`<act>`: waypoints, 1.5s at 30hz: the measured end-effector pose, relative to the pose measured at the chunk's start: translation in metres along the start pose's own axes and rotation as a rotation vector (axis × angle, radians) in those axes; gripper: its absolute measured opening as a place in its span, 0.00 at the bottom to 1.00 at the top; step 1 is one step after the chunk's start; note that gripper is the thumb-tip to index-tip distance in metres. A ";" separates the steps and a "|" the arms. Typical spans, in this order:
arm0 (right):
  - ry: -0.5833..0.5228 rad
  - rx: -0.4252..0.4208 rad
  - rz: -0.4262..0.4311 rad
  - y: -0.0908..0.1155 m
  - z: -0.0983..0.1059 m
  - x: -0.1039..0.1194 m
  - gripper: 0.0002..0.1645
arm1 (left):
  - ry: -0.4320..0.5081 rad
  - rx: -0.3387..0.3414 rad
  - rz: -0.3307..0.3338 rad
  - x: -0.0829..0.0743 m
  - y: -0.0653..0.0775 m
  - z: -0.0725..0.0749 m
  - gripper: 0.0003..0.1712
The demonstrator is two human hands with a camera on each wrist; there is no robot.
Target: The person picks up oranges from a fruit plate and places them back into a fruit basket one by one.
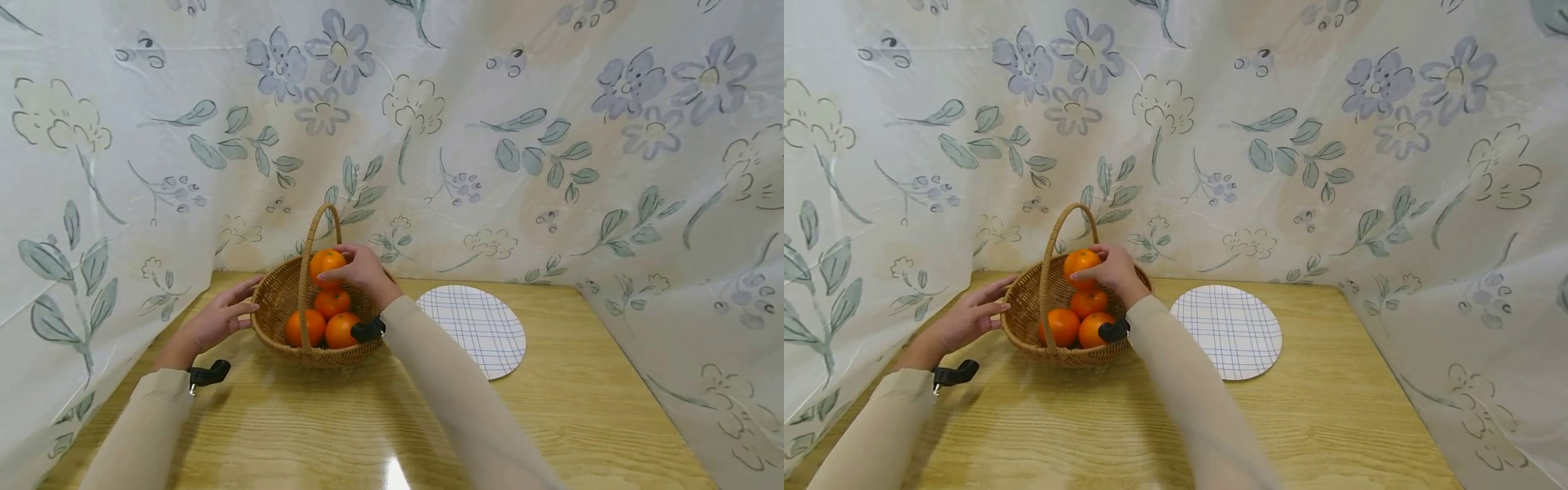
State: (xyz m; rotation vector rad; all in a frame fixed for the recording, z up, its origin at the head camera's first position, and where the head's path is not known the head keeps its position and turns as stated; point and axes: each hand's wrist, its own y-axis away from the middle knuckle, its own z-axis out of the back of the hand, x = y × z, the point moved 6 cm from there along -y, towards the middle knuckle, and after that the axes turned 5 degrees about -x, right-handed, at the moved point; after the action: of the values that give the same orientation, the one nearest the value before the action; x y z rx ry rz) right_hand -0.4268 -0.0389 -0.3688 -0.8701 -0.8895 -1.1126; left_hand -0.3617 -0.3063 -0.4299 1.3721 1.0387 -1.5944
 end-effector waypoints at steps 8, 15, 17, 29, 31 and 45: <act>0.039 -0.010 -0.028 -0.004 -0.007 0.001 0.46 | 0.006 0.013 -0.004 0.002 0.001 0.003 0.40; 0.062 -0.030 -0.063 -0.004 -0.012 0.002 0.43 | 0.014 0.023 -0.006 0.002 0.003 0.004 0.40; 0.055 -0.033 -0.076 -0.004 -0.013 0.001 0.43 | 0.010 0.027 -0.010 0.001 0.004 0.004 0.40; 0.019 -0.038 -0.113 -0.002 -0.018 0.000 0.45 | -0.006 0.039 0.002 0.001 0.004 0.008 0.39; 0.022 -0.045 -0.122 -0.001 -0.018 0.000 0.44 | -0.008 0.040 0.006 0.001 0.005 0.008 0.39; 0.030 -0.033 -0.097 0.010 -0.012 0.009 0.36 | 0.007 0.060 -0.003 -0.006 0.012 0.010 0.39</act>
State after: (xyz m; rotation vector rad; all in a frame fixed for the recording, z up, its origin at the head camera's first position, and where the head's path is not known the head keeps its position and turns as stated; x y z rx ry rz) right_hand -0.4133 -0.0511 -0.3666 -0.8419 -0.8981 -1.2242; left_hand -0.3536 -0.3194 -0.4245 1.4176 1.0039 -1.6361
